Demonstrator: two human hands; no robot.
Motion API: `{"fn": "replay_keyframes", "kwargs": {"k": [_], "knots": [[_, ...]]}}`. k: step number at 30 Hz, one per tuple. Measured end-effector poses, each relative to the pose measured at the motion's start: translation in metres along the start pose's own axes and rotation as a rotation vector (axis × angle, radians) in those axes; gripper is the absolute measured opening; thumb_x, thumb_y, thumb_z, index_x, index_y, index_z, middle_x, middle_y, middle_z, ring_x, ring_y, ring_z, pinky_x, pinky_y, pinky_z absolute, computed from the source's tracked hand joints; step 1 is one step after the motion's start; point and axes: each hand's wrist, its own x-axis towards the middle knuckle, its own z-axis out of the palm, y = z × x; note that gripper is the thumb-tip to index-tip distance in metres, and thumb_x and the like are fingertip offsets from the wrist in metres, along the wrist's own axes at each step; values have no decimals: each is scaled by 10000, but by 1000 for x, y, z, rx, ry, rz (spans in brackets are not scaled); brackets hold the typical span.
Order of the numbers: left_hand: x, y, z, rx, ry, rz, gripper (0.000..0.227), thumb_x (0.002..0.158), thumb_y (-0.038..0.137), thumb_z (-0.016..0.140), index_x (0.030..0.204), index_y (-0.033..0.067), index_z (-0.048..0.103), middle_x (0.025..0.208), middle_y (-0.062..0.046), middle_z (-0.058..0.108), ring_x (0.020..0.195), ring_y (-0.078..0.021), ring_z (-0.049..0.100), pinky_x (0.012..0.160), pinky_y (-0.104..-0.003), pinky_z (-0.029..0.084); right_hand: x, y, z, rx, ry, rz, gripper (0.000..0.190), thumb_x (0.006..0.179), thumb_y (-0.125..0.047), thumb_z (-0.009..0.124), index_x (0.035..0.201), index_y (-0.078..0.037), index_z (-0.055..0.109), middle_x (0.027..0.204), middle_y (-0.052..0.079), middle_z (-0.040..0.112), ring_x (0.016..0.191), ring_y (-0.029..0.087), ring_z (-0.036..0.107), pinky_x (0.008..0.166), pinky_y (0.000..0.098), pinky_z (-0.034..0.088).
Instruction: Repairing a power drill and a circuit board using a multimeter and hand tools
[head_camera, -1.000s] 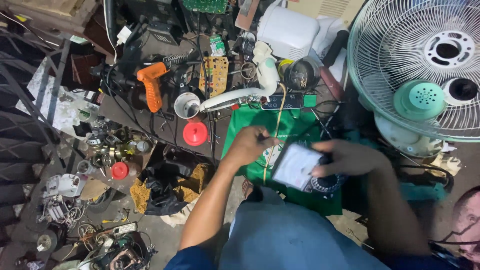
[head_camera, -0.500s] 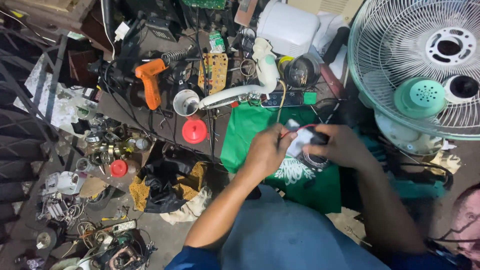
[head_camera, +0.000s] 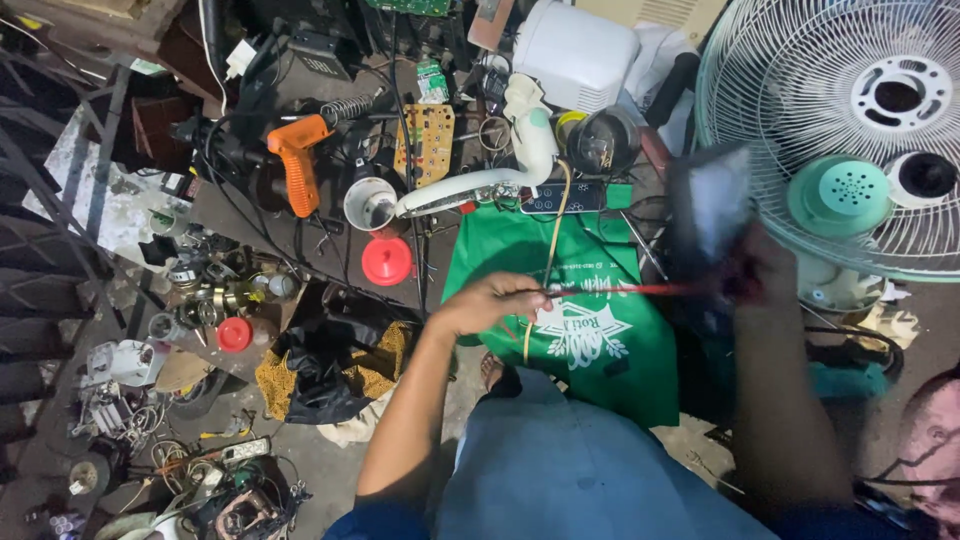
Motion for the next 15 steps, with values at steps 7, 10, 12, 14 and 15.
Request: {"fn": "replay_keyframes", "kwargs": {"k": [7, 10, 12, 14, 15], "knots": [[6, 68, 11, 318, 350, 208, 156, 931, 228, 726, 904, 83, 778, 694, 23, 636, 588, -90, 500, 566, -249, 401, -29, -49, 167, -1102, -824, 483, 398, 661, -90, 916, 1031, 18, 817, 776, 42, 825, 643, 118, 642, 614, 291, 577], [12, 75, 36, 376, 437, 282, 58, 871, 169, 759, 909, 130, 779, 794, -122, 738, 766, -278, 726, 703, -382, 579, -36, -26, 187, -1406, -800, 330, 270, 757, -288, 886, 647, -100, 726, 521, 39, 703, 460, 211, 594, 500, 363, 424], [15, 74, 52, 556, 526, 155, 149, 894, 295, 729, 1011, 204, 746, 916, -73, 773, 939, -315, 754, 772, -438, 607, -29, -21, 188, -1482, -487, 295, 357, 792, -362, 834, 705, -38, 713, 520, 94, 629, 439, 235, 519, 472, 338, 373], [8, 76, 64, 574, 552, 141, 147, 919, 316, 689, 1022, 227, 743, 919, -49, 774, 941, -293, 757, 766, -433, 610, -35, -11, 185, -1396, -345, 248, 337, 817, -344, 844, 741, -45, 711, 601, 74, 661, 563, 203, 569, 541, 326, 412], [4, 76, 71, 590, 574, 122, 154, 944, 338, 650, 1034, 250, 740, 922, -25, 775, 944, -272, 759, 760, -428, 614, -40, -6, 182, -1304, -203, 208, 318, 842, -328, 853, 776, -52, 708, 682, 53, 693, 688, 169, 620, 610, 314, 450]]}}
